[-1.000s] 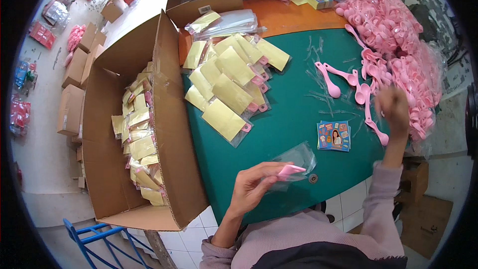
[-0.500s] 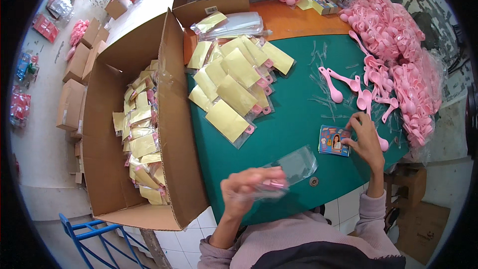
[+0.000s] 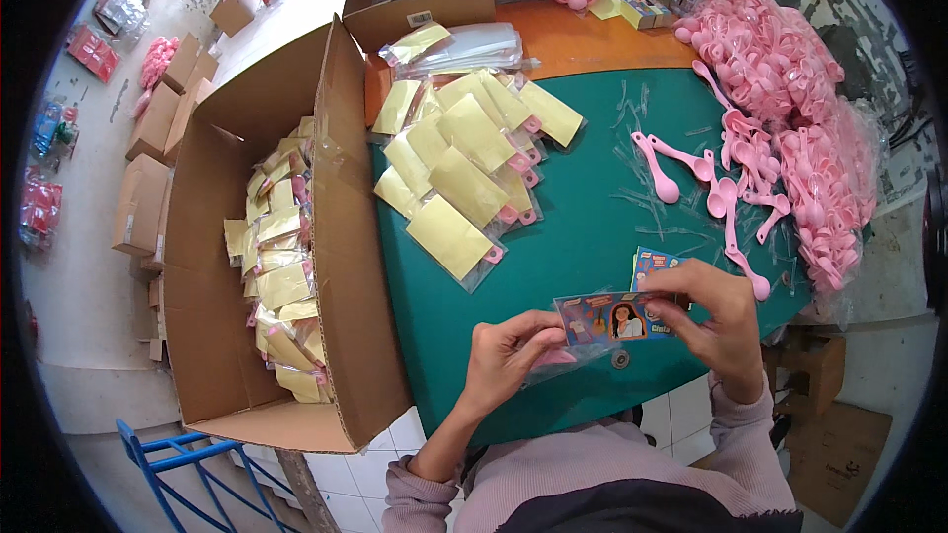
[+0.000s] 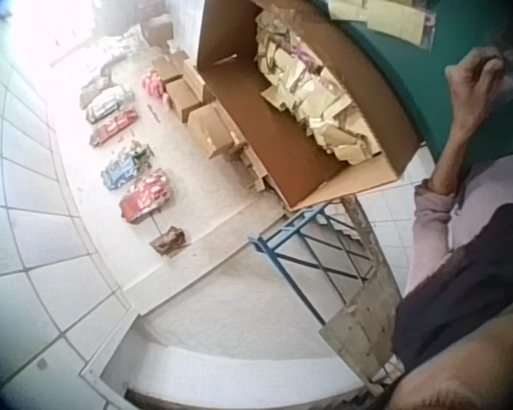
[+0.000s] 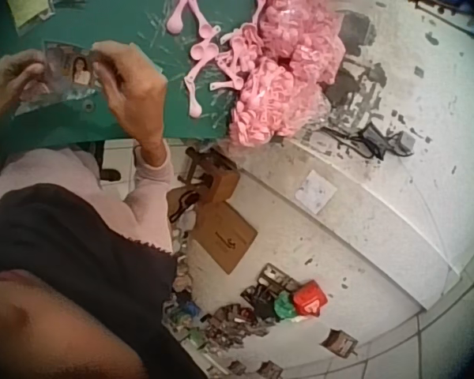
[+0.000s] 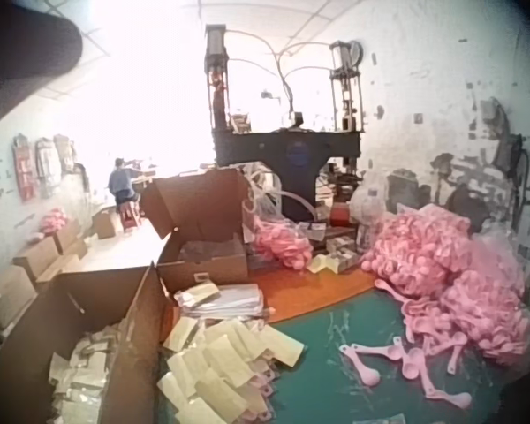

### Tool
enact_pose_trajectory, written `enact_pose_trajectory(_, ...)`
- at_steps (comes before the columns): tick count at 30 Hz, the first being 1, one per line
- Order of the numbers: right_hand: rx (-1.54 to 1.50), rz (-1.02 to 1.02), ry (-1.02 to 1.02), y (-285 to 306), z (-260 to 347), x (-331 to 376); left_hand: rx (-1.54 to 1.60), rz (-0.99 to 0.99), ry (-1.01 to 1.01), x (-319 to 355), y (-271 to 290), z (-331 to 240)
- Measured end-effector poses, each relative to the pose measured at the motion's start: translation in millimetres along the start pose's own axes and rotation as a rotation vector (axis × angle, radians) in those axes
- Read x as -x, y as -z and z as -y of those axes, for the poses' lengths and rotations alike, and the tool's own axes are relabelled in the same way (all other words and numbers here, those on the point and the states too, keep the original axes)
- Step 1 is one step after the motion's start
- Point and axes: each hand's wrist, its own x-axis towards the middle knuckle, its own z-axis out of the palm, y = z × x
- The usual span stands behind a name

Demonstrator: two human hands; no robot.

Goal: The person packages items by inserting a plastic spoon, a printed card, and a cardboard backer into clear plastic sleeves by hand.

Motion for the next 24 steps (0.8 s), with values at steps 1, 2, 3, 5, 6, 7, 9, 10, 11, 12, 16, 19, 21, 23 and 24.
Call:
enact_pose_trajectory(1,0.128,0.077,0.073,2.5,2.4,-1.8,-0.094,0.0,-0.045,-1.0,-0.1,-2.1)
enact_pose_trajectory(2,0.256,0.154,0.146,4.1,4.4,-2.8,-0.188,0.0,-0.089,-1.5,-0.3,-4.1)
enact_pose_trajectory(3,0.255,0.154,0.146,5.0,6.3,-2.8,-0.189,0.0,-0.089,-1.7,-1.2,-5.4)
enact_pose_trajectory(5,0.31,0.258,0.175,6.6,9.4,-2.6,-0.224,0.001,-0.065,-2.0,-6.0,-8.4)
enact_pose_trajectory(6,0.31,0.26,0.176,6.2,9.4,-3.6,-0.223,-0.001,-0.065,-2.4,-8.6,-10.6)
enact_pose_trajectory(7,0.344,0.339,0.201,5.8,9.2,-4.9,-0.201,0.044,-0.059,-2.8,-11.6,-12.9)
enact_pose_trajectory(9,0.375,0.422,0.229,1.3,7.5,-6.5,-0.179,0.082,-0.052,-1.9,-16.3,-14.3)
enact_pose_trajectory(10,0.324,0.473,0.199,-2.0,4.5,-7.0,-0.116,0.126,-0.037,-2.6,-19.4,-15.1)
enact_pose_trajectory(11,0.272,0.525,0.169,-5.9,1.3,-7.6,-0.054,0.169,-0.021,-2.7,-20.9,-16.4)
enact_pose_trajectory(12,0.273,0.524,0.169,-9.9,-1.8,-7.9,-0.054,0.17,-0.022,-2.8,-20.6,-19.4)
enact_pose_trajectory(16,0.159,0.445,0.096,-33.9,-16.8,-4.0,-0.403,0.103,-0.129,-2.1,-18.8,-24.1)
enact_pose_trajectory(19,0.042,0.429,0.055,-36.9,-30.2,-2.8,-0.456,0.077,-0.036,0.0,-18.2,-26.2)
enact_pose_trajectory(21,-0.022,0.531,0.043,-33.6,-40.2,-3.0,-0.462,0.08,0.028,1.1,-11.5,-27.2)
enact_pose_trajectory(23,-0.144,0.444,-0.11,-28.0,-48.7,-2.2,-0.564,0.346,0.013,0.4,9.0,-28.6)
enact_pose_trajectory(24,-0.143,0.442,-0.111,-25.5,-54.0,-1.0,-0.564,0.349,0.012,0.1,17.1,-24.9)
